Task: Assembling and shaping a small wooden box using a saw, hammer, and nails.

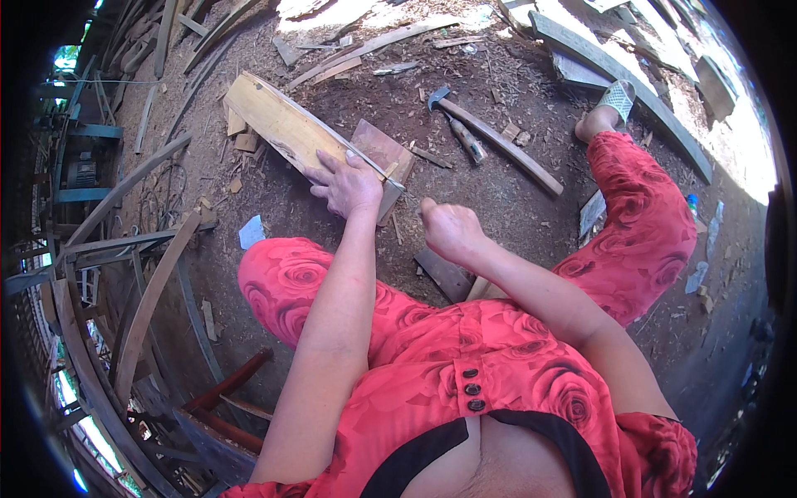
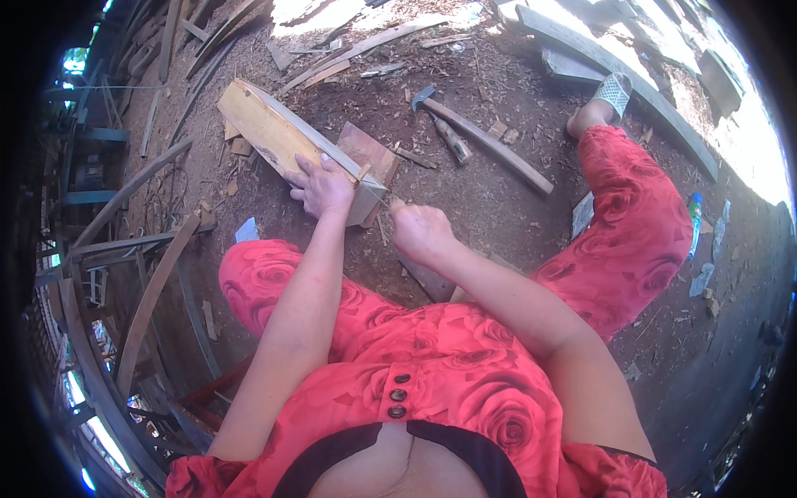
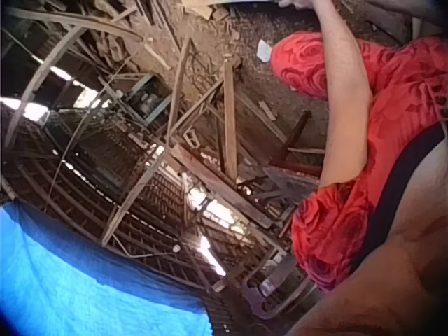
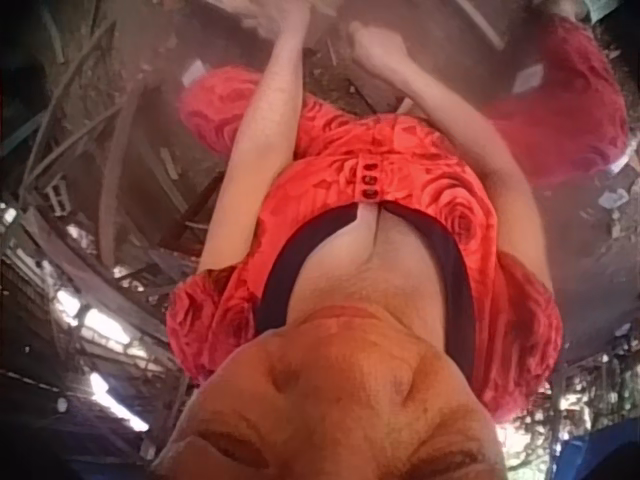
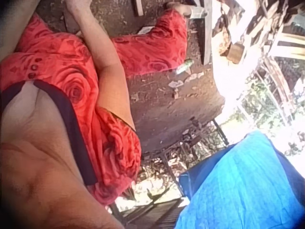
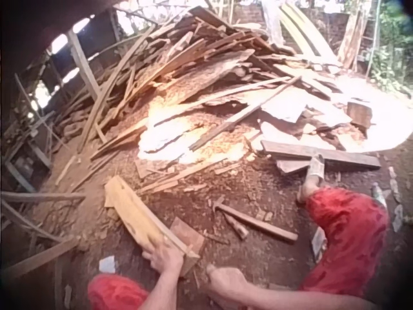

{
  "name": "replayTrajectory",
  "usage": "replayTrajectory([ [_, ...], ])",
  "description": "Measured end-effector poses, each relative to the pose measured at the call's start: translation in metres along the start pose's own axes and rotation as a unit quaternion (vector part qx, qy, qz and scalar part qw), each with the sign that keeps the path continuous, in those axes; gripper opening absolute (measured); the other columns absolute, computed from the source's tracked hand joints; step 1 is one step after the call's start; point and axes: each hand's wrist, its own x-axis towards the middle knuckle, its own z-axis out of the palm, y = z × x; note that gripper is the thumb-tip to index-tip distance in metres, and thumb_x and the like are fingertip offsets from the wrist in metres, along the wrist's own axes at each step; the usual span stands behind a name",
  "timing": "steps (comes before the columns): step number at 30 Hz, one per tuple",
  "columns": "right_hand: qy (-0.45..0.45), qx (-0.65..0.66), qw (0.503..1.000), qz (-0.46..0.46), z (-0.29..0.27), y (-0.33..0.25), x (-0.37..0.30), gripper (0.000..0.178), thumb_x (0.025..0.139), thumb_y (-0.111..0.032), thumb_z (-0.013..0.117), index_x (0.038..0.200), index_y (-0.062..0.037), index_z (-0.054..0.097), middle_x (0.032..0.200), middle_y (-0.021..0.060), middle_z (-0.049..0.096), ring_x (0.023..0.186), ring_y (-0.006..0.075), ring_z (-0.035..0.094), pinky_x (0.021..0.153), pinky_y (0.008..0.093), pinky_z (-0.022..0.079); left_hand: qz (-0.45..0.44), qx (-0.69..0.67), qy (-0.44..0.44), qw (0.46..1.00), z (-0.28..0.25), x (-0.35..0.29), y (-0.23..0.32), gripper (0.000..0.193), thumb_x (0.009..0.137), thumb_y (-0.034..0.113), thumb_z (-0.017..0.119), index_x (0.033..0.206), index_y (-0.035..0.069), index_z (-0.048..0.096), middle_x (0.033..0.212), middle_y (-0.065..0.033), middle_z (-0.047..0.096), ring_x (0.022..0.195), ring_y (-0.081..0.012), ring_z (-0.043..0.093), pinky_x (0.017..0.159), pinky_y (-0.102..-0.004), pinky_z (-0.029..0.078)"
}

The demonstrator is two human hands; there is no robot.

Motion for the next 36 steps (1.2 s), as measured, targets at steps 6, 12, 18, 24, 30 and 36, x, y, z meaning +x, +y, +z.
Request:
replayTrajectory([
  [6, 0.047, 0.016, 0.998, -0.044, 0.006, 0.002, -0.007, 0.014, 0.082, -0.010, 0.047, 0.089, 0.0016, 0.051, 0.074, 0.0263, 0.063, 0.074, 0.0423, 0.064, 0.066, 0.0518, 0.049, -0.014, 0.000, -0.001, 1.000, 0.002, 0.003, -0.006, 0.062, 0.092, 0.036, 0.038, 0.145, 0.006, 0.024, 0.149, -0.0275, 0.015, 0.122, -0.0423, 0.035, 0.086, -0.0507, 0.050],
  [12, -0.003, -0.001, 1.000, -0.005, 0.000, -0.001, -0.003, 0.017, 0.080, -0.007, 0.047, 0.092, 0.0026, 0.054, 0.077, 0.0255, 0.065, 0.077, 0.0395, 0.066, 0.068, 0.0491, 0.051, -0.004, 0.005, -0.002, 1.000, 0.001, 0.001, -0.001, 0.062, 0.092, 0.035, 0.039, 0.145, 0.006, 0.025, 0.149, -0.0274, 0.015, 0.123, -0.0425, 0.035, 0.087, -0.0502, 0.050],
  [18, 0.032, 0.004, 0.999, -0.030, 0.008, 0.002, -0.003, 0.017, 0.079, -0.007, 0.048, 0.092, 0.0023, 0.054, 0.076, 0.0249, 0.065, 0.075, 0.0398, 0.066, 0.067, 0.0493, 0.051, -0.005, -0.001, 0.001, 1.000, 0.005, 0.003, -0.008, 0.063, 0.091, 0.035, 0.039, 0.145, 0.006, 0.024, 0.149, -0.0281, 0.014, 0.124, -0.0429, 0.034, 0.087, -0.0508, 0.050],
  [24, -0.007, -0.010, 1.000, -0.010, 0.004, 0.005, -0.009, 0.018, 0.080, -0.008, 0.047, 0.094, 0.0017, 0.054, 0.076, 0.0241, 0.065, 0.074, 0.0399, 0.065, 0.067, 0.0494, 0.051, -0.004, 0.006, -0.002, 1.000, 0.002, 0.002, -0.002, 0.064, 0.091, 0.034, 0.039, 0.146, 0.006, 0.023, 0.149, -0.0289, 0.013, 0.123, -0.0431, 0.035, 0.088, -0.0522, 0.049],
  [30, 0.041, 0.004, 0.999, -0.025, 0.004, -0.003, 0.018, 0.020, 0.081, -0.011, 0.047, 0.095, 0.0013, 0.053, 0.076, 0.0239, 0.065, 0.075, 0.0394, 0.065, 0.069, 0.0505, 0.050, -0.006, -0.006, -0.009, 1.000, 0.005, 0.003, -0.004, 0.064, 0.092, 0.036, 0.038, 0.146, 0.006, 0.022, 0.149, -0.0286, 0.013, 0.124, -0.0431, 0.033, 0.088, -0.0523, 0.049],
  [36, -0.021, -0.019, 1.000, 0.006, 0.001, 0.008, -0.023, 0.019, 0.080, -0.010, 0.049, 0.094, 0.0013, 0.054, 0.077, 0.0241, 0.065, 0.075, 0.0385, 0.066, 0.070, 0.0500, 0.051, -0.009, 0.013, -0.010, 1.000, 0.001, 0.004, -0.004, 0.063, 0.093, 0.038, 0.037, 0.146, 0.006, 0.021, 0.149, -0.0290, 0.013, 0.126, -0.0443, 0.032, 0.088, -0.0525, 0.049],
])
